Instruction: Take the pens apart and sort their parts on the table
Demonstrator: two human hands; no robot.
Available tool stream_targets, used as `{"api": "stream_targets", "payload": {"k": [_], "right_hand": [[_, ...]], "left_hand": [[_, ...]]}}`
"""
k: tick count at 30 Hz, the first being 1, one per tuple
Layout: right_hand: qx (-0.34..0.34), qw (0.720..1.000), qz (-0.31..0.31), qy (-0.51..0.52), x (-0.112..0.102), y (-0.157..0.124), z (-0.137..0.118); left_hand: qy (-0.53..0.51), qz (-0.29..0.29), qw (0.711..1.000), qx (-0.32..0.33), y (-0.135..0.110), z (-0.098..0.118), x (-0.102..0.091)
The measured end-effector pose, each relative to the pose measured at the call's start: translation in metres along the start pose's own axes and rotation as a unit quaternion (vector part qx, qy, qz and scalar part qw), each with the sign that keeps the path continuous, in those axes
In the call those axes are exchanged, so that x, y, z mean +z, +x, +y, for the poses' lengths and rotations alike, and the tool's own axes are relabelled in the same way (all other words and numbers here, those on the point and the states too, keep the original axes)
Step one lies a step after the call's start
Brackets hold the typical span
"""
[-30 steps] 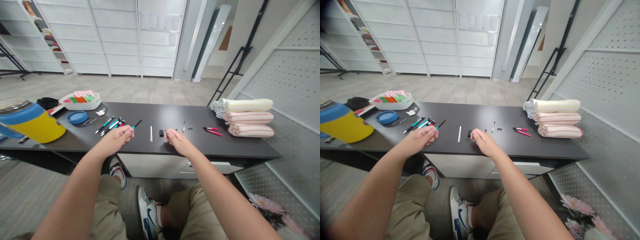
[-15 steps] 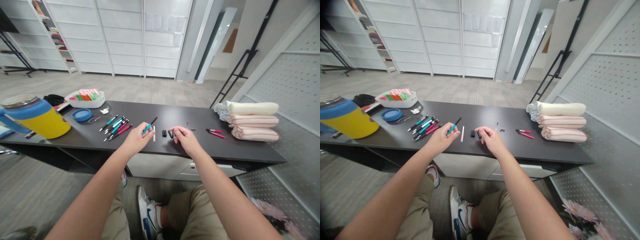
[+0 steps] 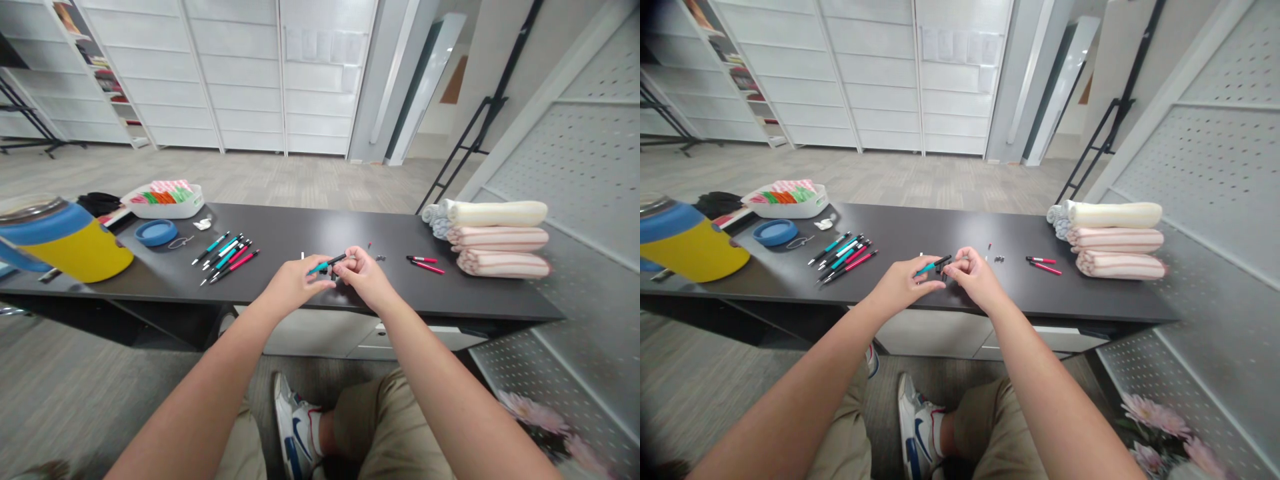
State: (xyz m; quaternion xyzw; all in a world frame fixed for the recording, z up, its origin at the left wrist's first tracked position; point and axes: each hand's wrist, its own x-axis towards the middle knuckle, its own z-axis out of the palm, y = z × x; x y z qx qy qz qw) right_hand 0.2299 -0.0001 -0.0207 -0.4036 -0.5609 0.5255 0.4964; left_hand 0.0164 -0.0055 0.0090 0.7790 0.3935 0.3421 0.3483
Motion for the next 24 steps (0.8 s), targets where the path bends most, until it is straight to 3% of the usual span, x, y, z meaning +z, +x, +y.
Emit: {"api": "stream_targets", "payload": {"k": [11,18,24], "right_hand": [[-0.005,0.998,-0.013,-0.065,0.004,0.002,0.005],[-0.037,0.993,0.081,-0.078,0.004,0.002,0.003],[-0.034,0.994,0.093,-0.050,0.001,0.004,0.006]], "left_hand": [[0.070,-0.026,0.997,-0.013,0.004,-0.005,-0.010],[0.250,-0.009,0.967,-0.054,0.022,-0.010,-0.033],[0.304,-0.039,0.950,-0.061,0.031,-0.012,-0.029]]}}
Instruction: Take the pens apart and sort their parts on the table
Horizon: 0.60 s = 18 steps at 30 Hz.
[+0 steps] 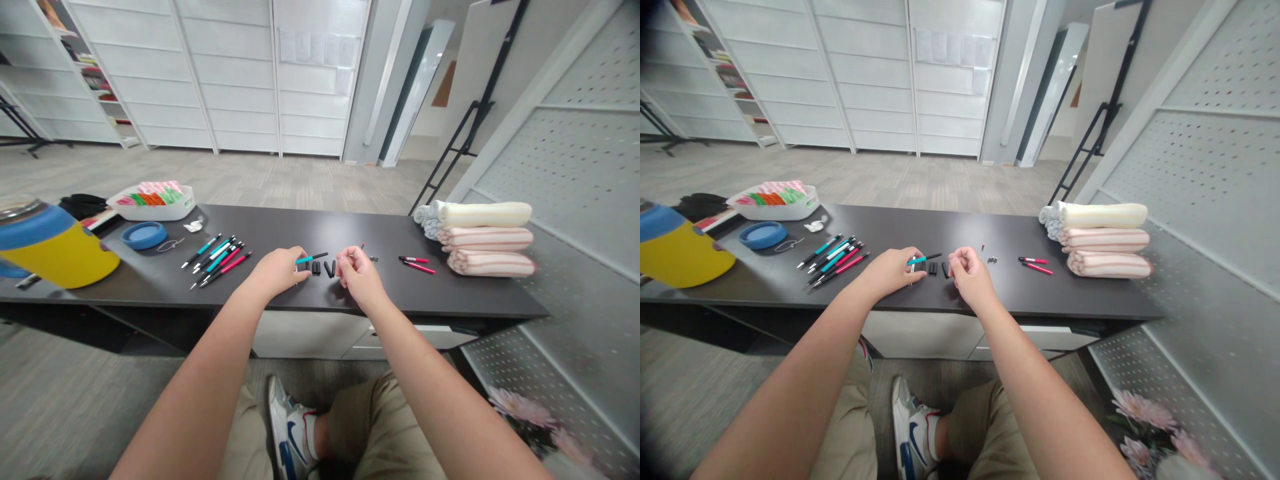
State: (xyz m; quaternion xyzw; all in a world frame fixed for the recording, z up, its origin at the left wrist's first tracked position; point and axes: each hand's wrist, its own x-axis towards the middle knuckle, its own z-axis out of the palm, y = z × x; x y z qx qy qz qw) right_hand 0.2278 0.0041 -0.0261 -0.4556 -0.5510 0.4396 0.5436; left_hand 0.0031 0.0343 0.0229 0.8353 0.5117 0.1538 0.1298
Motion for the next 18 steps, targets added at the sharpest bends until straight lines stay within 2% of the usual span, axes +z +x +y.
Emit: {"api": "stream_targets", "payload": {"k": [18], "right_hand": [[-0.009,1.000,-0.013,-0.012,-0.0023,-0.0003,0.0022]], "left_hand": [[-0.010,-0.012,1.000,0.022,0.0076,0.0032,0.0045]]}}
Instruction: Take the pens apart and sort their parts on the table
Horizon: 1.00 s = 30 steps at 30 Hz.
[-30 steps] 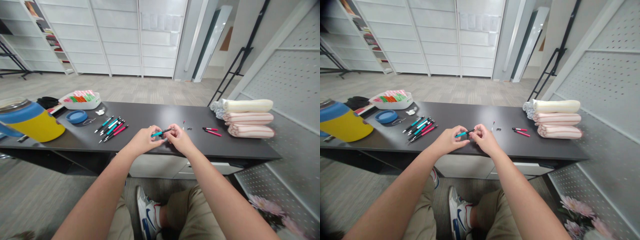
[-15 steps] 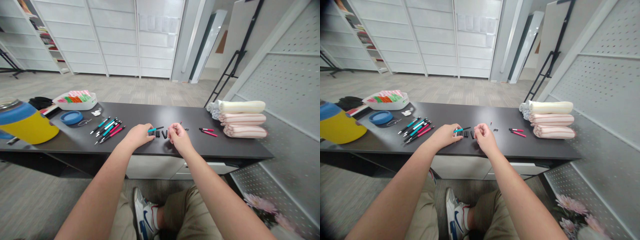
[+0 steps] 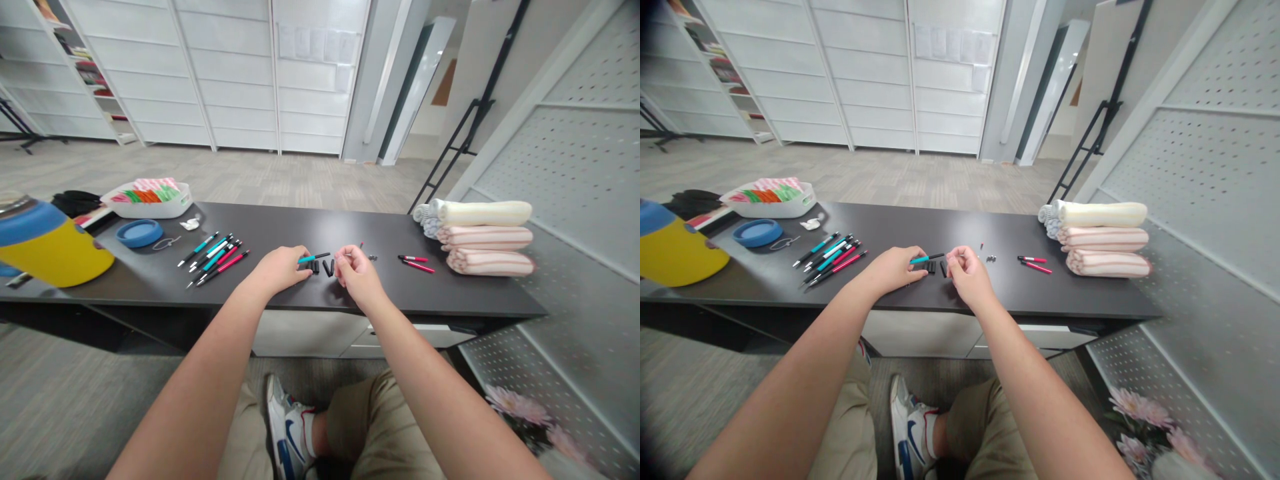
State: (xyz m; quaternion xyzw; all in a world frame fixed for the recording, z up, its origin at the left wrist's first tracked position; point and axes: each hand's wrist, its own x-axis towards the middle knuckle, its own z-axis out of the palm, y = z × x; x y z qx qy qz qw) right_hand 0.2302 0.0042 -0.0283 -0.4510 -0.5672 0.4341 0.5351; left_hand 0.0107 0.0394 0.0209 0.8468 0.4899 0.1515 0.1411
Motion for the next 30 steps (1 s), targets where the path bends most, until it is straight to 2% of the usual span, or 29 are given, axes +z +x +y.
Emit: {"api": "stream_targets", "payload": {"k": [18,24,30], "right_hand": [[-0.005,1.000,0.019,-0.001,0.001,0.000,0.002],[-0.009,0.993,0.051,-0.106,0.002,0.000,-0.005],[-0.043,0.975,-0.019,-0.217,0.003,-0.004,-0.015]], "left_hand": [[0.015,-0.007,1.000,0.002,-0.003,-0.001,0.000],[0.038,0.020,0.999,0.021,-0.013,0.003,-0.005],[0.137,0.045,0.988,0.058,-0.025,0.012,-0.002]]}}
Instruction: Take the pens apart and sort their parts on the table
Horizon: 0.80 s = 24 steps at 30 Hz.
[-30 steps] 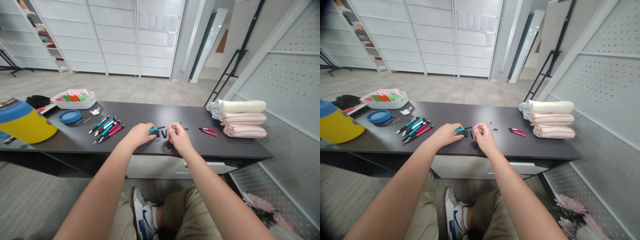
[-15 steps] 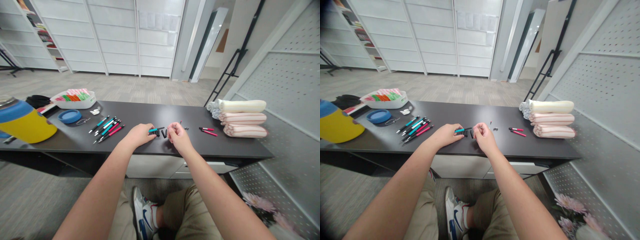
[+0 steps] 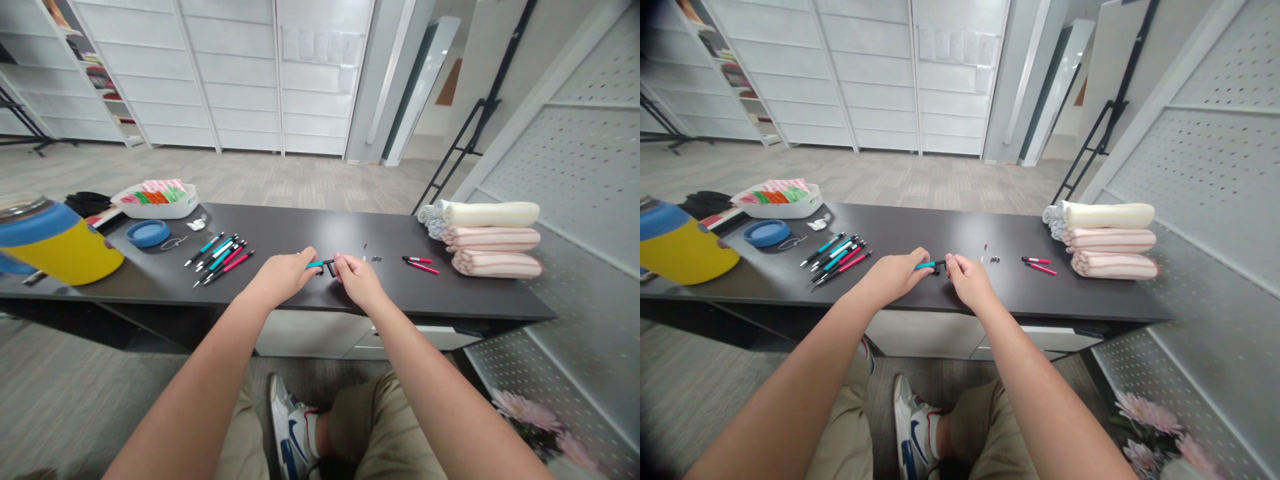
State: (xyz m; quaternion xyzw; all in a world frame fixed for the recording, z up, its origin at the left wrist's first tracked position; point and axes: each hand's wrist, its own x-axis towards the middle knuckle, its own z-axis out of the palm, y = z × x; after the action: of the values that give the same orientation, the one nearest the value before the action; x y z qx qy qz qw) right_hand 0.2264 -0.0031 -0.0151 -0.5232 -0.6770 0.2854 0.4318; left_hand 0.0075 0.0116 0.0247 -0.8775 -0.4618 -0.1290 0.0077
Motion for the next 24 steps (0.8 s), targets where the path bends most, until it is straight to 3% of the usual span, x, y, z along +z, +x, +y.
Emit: {"api": "stream_targets", "payload": {"k": [8,24], "right_hand": [[-0.022,0.998,-0.048,0.017,0.001,0.001,0.009],[-0.047,0.996,-0.072,-0.007,-0.003,0.000,0.002]], "left_hand": [[0.022,0.011,0.998,0.060,-0.006,-0.002,0.001],[-0.059,-0.018,0.996,0.066,-0.003,-0.012,0.008]]}}
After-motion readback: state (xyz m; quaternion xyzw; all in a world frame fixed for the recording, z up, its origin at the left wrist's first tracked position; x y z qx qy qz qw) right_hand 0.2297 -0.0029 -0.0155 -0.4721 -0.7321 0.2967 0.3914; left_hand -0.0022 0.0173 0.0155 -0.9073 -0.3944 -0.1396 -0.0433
